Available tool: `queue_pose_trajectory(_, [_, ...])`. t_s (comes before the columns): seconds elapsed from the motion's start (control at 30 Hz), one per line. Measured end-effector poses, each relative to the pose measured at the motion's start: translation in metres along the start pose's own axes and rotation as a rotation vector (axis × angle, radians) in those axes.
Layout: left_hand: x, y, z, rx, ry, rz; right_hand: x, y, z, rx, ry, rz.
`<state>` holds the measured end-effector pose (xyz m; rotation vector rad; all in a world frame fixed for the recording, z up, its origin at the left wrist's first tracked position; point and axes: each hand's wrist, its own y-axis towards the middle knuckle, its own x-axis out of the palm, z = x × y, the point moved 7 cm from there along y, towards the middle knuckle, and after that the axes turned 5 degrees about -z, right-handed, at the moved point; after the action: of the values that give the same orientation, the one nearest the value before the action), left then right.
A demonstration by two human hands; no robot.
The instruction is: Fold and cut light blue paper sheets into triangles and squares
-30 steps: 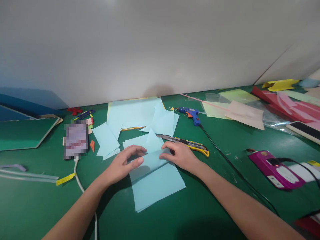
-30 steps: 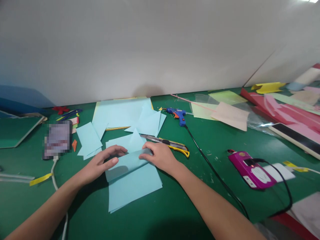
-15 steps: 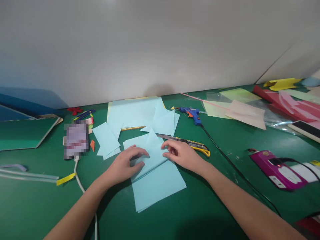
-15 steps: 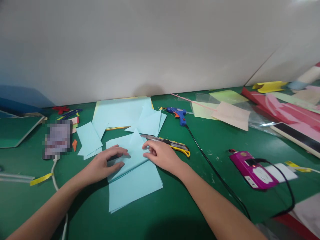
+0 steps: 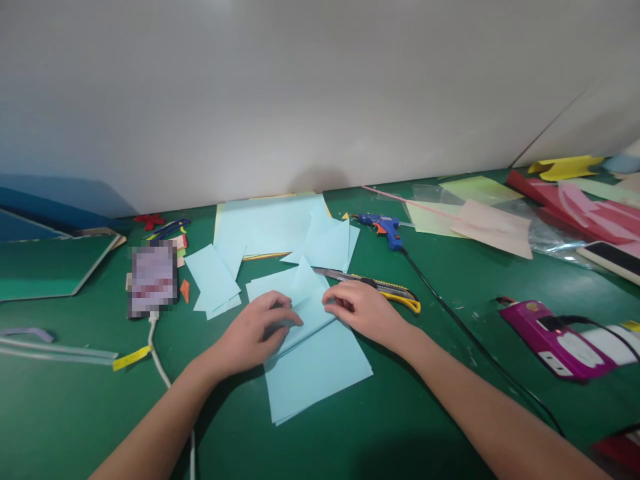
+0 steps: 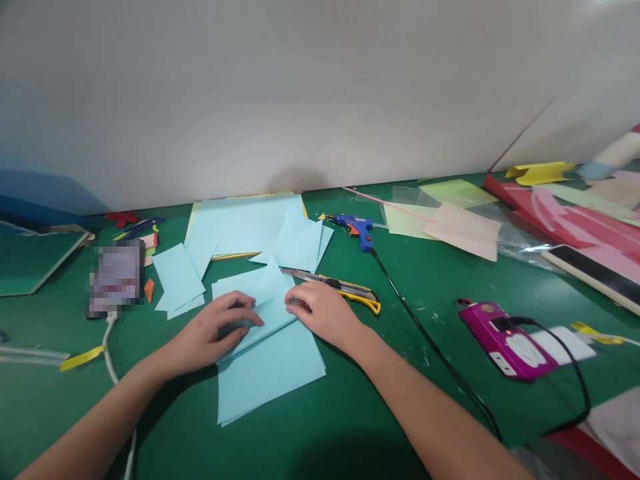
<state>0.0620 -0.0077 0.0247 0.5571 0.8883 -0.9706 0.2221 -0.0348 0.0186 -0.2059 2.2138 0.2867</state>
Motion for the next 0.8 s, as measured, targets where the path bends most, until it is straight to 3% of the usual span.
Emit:
queue_pose_trajectory(0.23, [0.0020,0.0005,0.0049,0.082,0.048,-0.046,0.0018,-0.0004,-0.0045,-0.030,-0.053,-0.022])
queue_pose_trajectory(0.8, [0.0046,-0.0004,-0.0001,0.080,-0.005,-0.078,-0.0004,0.0013,0.0045,0.067,-0.026,-0.015])
